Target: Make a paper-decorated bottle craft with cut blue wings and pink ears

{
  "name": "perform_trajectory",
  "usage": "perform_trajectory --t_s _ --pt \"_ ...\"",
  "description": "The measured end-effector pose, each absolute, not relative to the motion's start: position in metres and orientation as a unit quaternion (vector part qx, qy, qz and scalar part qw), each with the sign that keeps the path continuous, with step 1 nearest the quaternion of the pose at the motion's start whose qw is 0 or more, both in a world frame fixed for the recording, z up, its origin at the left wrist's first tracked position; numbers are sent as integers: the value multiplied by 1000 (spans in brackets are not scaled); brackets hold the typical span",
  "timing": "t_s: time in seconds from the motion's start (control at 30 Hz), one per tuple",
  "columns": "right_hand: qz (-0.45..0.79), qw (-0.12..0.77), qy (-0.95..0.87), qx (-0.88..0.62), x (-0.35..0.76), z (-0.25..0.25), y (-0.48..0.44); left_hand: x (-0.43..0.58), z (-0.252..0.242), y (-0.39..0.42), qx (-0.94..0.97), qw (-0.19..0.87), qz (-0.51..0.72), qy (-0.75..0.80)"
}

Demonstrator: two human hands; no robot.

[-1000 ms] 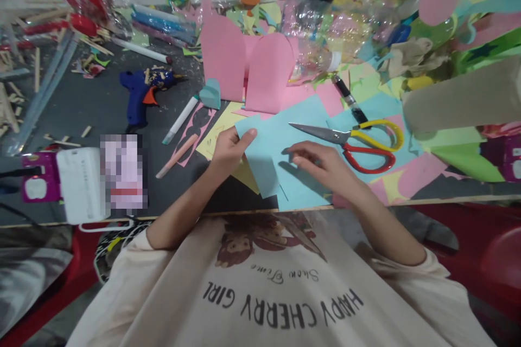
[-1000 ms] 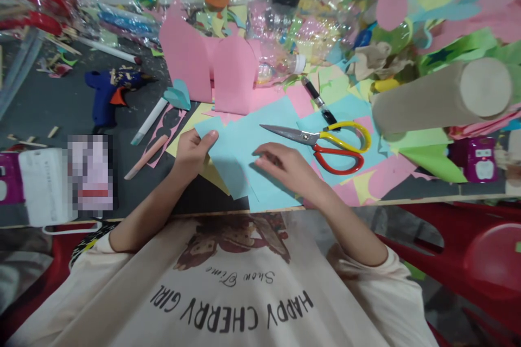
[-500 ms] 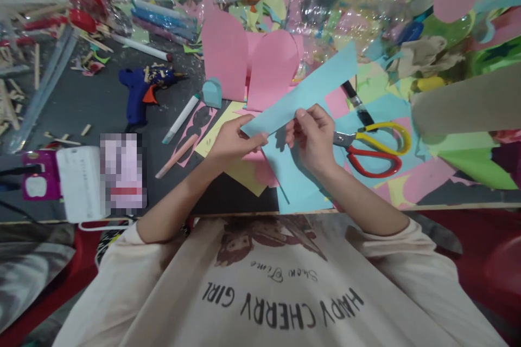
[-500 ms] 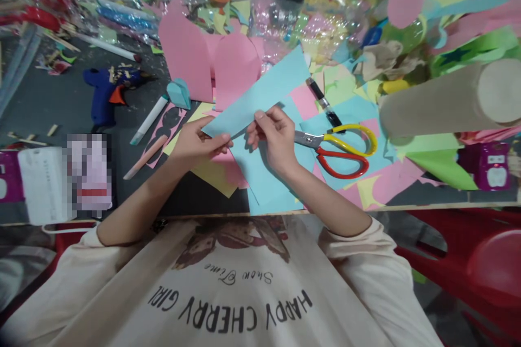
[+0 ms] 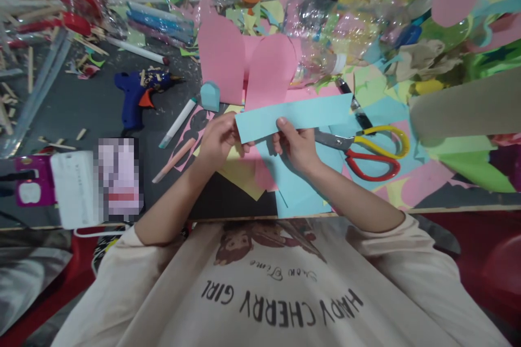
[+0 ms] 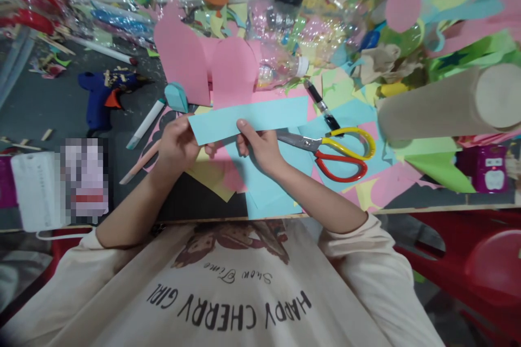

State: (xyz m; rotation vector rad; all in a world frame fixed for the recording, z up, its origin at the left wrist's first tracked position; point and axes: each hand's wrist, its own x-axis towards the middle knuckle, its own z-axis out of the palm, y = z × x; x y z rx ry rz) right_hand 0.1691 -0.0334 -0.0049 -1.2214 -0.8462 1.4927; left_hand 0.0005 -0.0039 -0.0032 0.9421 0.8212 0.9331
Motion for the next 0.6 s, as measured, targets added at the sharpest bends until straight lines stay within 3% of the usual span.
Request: perform_trajectory --t_s 0.2,0.6 --pt "595 467 -403 -516 166 1 -38 8 -6 -10 481 700 422 317" --pt "482 402 -555 -546 166 -12 -43 15 -4 -16 511 662 376 400"
